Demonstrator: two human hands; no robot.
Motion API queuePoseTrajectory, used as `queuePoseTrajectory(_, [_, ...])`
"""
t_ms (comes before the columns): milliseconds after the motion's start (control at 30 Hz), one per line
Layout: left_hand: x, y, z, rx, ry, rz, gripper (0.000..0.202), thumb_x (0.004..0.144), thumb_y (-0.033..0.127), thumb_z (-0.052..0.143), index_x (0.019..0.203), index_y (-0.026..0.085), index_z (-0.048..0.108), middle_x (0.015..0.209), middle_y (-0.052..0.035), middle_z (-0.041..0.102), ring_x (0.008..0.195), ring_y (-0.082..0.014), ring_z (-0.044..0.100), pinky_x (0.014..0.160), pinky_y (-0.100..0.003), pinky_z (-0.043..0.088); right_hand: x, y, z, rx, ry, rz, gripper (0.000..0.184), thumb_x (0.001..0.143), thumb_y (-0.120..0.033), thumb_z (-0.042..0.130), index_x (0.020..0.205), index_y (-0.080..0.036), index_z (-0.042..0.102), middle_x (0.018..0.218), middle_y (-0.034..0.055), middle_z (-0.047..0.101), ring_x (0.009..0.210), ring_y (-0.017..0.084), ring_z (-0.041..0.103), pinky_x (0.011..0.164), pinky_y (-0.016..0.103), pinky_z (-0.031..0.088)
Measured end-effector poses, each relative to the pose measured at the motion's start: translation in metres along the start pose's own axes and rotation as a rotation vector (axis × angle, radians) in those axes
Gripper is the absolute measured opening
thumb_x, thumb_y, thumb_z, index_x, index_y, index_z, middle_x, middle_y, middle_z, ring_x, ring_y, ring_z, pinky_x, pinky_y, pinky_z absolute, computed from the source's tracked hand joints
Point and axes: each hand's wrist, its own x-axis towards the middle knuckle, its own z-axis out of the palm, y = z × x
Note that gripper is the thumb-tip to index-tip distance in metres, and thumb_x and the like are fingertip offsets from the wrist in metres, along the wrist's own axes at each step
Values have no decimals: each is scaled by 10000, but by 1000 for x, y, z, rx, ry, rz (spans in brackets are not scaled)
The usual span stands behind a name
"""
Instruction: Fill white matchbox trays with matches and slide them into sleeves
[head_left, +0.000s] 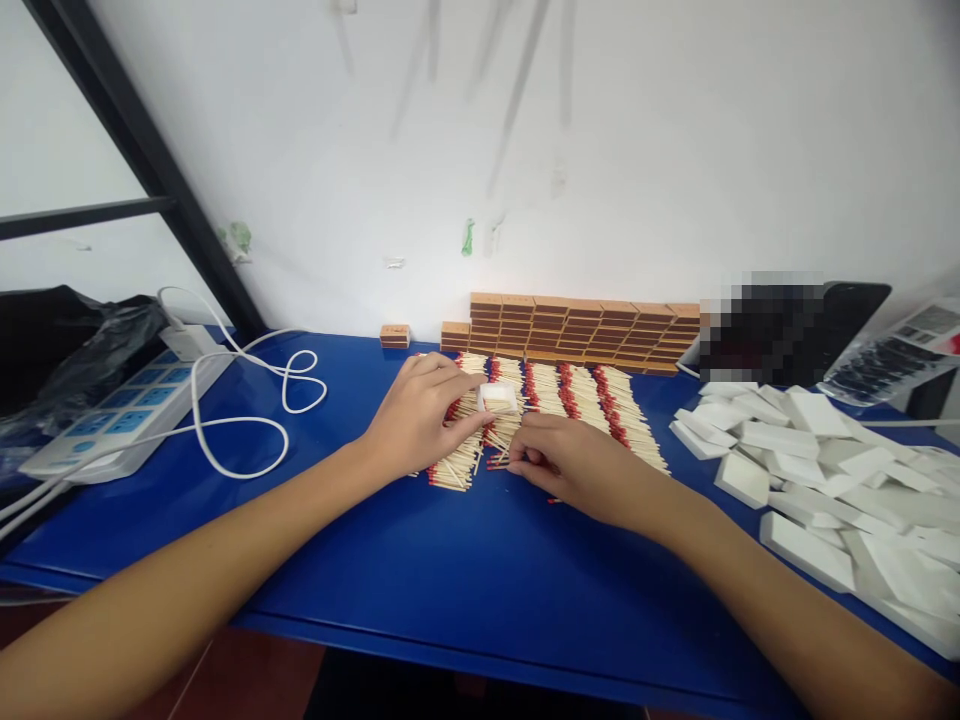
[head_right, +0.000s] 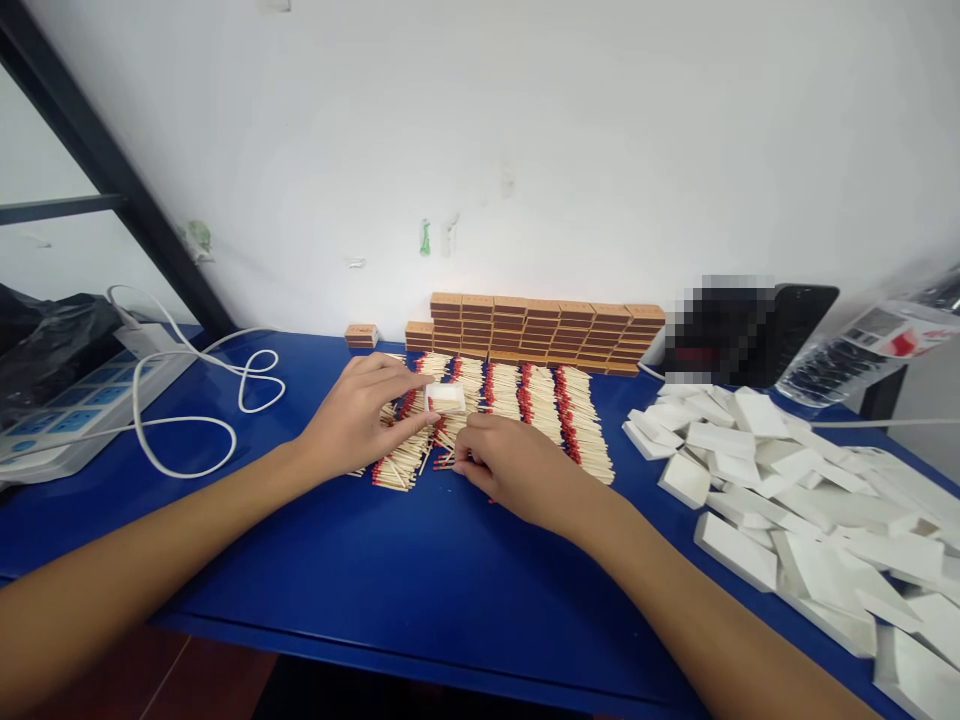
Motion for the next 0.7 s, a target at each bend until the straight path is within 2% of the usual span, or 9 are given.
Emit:
queuePoseTrajectory(233, [1,0,0,-4,-1,10,337,974,433,695,1205,189,720,1022,-74,776,1038,-265,648,901,-427,454,-1,2,1,-37,41,19,65,961,-175,674,907,-210,664,877,21,639,742,158,580,663,281,416])
queuePoseTrajectory(533, [0,0,-2,6,-13,18,353,976,438,694,1212,176,717,1026,-76,773,1037,-263,645,904,-423,451,-2,3,-1,-32,-40,27,128,986,-162,617,864,-200,631,883,24,649,749,157,571,653,277,402])
queuePoseTrajectory(700, [0,0,0,6,-12,34,369,984,458,681,1205,165,718,1013,-74,778,1048,-266,648,912,-424,443,-7,9,-15,38,-79,64,144,995,-226,607,862,-211,661,819,15,655,683,152,569,608,275,401])
